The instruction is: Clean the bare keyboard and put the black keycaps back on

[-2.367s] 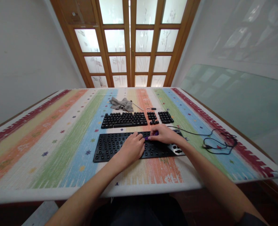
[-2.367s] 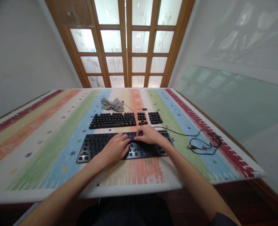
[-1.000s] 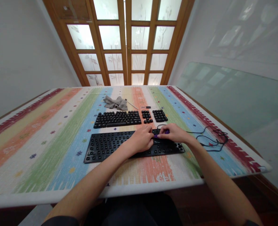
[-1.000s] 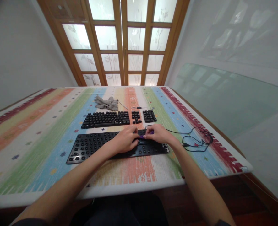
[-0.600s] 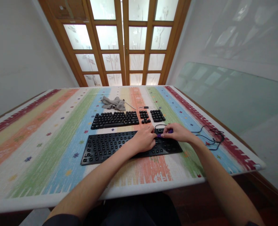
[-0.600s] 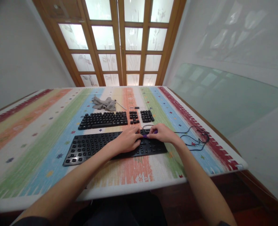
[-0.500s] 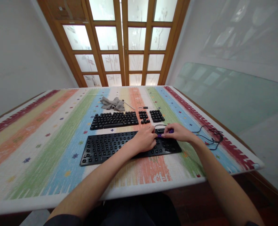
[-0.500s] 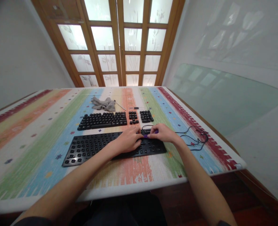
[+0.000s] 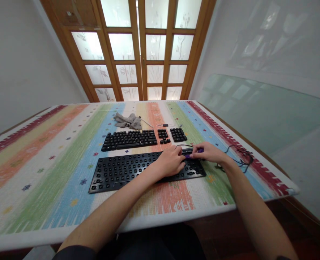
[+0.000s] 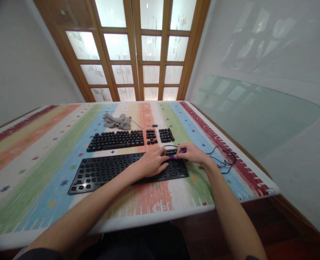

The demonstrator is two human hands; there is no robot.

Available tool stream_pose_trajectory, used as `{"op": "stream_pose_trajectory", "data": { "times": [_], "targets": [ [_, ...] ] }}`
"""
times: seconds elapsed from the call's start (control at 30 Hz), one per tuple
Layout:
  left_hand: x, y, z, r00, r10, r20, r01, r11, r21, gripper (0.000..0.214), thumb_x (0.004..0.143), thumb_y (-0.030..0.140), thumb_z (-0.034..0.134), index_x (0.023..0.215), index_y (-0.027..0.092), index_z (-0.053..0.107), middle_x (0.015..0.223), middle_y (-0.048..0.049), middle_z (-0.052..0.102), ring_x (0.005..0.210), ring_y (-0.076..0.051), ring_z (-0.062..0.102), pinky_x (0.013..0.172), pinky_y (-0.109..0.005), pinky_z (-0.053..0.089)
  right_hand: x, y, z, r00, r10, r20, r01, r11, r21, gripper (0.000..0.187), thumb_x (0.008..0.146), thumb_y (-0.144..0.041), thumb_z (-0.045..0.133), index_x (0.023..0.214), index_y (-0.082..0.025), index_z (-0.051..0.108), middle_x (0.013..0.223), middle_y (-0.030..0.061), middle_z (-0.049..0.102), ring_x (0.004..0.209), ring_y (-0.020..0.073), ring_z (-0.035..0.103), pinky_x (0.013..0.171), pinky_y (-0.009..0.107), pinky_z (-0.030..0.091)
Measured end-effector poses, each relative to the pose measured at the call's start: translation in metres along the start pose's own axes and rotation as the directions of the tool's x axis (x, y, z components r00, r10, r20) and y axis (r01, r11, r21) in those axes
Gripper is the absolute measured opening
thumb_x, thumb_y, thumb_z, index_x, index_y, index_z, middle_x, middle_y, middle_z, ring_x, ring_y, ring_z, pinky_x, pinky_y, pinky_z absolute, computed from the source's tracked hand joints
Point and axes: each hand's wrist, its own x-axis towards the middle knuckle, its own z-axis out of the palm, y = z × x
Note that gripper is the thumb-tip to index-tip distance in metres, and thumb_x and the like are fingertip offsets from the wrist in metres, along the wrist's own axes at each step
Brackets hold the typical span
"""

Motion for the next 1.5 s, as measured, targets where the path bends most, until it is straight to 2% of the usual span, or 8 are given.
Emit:
{"op": "stream_pose_trajectory", "data": {
  "times": [0.3,0.6,0.83,1.3,1.5],
  "targets": [
    [0.015,0.008,0.002,1.0,0.009,0.025,-0.009,1.0,0.011,0.032,0.094,0.033,0.05,0.109,0.013,0.071,0.106,-0.0135,0.059,0.102,-0.027,0.055,0.089,-0.039,0.047,-0.008,0.006,-0.007,0.995,0.07,-0.073,-0.067,0.997,0.036,0.032,0.062,-0.046,0.072,0.058,-0.016,0.064,0.054,-0.0009,0.055,0.055,0.0118,0.045,0.054,0.025,0.033],
    [0.026,0.013,0.003,1.0,0.015,0.022,-0.015,1.0,0.016,0.031,0.094,0.032,0.049,0.107,0.014,0.071,0.105,-0.0134,0.059,0.101,-0.027,0.055,0.086,-0.039,0.047,-0.015,0.01,-0.008,0.985,0.081,-0.149,-0.072,0.995,0.066,0.02,0.06,-0.035,0.068,0.056,-0.016,0.064,0.052,-0.0007,0.056,0.053,0.0117,0.046,0.052,0.025,0.034],
    [0.031,0.014,0.006,1.0,0.023,0.017,-0.024,0.999,0.031,0.03,0.093,0.032,0.051,0.107,0.014,0.07,0.106,-0.0137,0.059,0.103,-0.027,0.055,0.088,-0.039,0.047,-0.017,0.012,-0.009,0.98,0.057,-0.192,-0.047,0.997,0.056,0.023,0.061,-0.037,0.068,0.055,-0.016,0.064,0.051,-0.0006,0.055,0.053,0.0116,0.045,0.052,0.025,0.034],
    [0.039,0.02,0.006,1.0,0.012,0.02,-0.012,1.0,0.024,0.028,0.093,0.029,0.051,0.11,0.014,0.068,0.111,-0.0139,0.058,0.104,-0.026,0.056,0.092,-0.039,0.048,-0.016,0.018,-0.006,0.934,0.077,-0.349,-0.084,0.996,-0.005,0.021,0.058,-0.036,0.064,0.051,-0.016,0.061,0.05,-0.0012,0.052,0.054,0.0121,0.045,0.052,0.025,0.032],
    [0.044,0.021,0.009,1.0,0.028,0.01,-0.029,0.999,0.041,0.027,0.095,0.031,0.049,0.103,0.013,0.068,0.111,-0.015,0.057,0.106,-0.027,0.055,0.092,-0.04,0.048,-0.015,0.018,-0.004,0.922,0.075,-0.379,-0.097,0.995,-0.039,0.023,0.06,-0.036,0.06,0.05,-0.016,0.061,0.049,-0.0006,0.053,0.053,0.0122,0.045,0.051,0.024,0.032]
  ]
}}
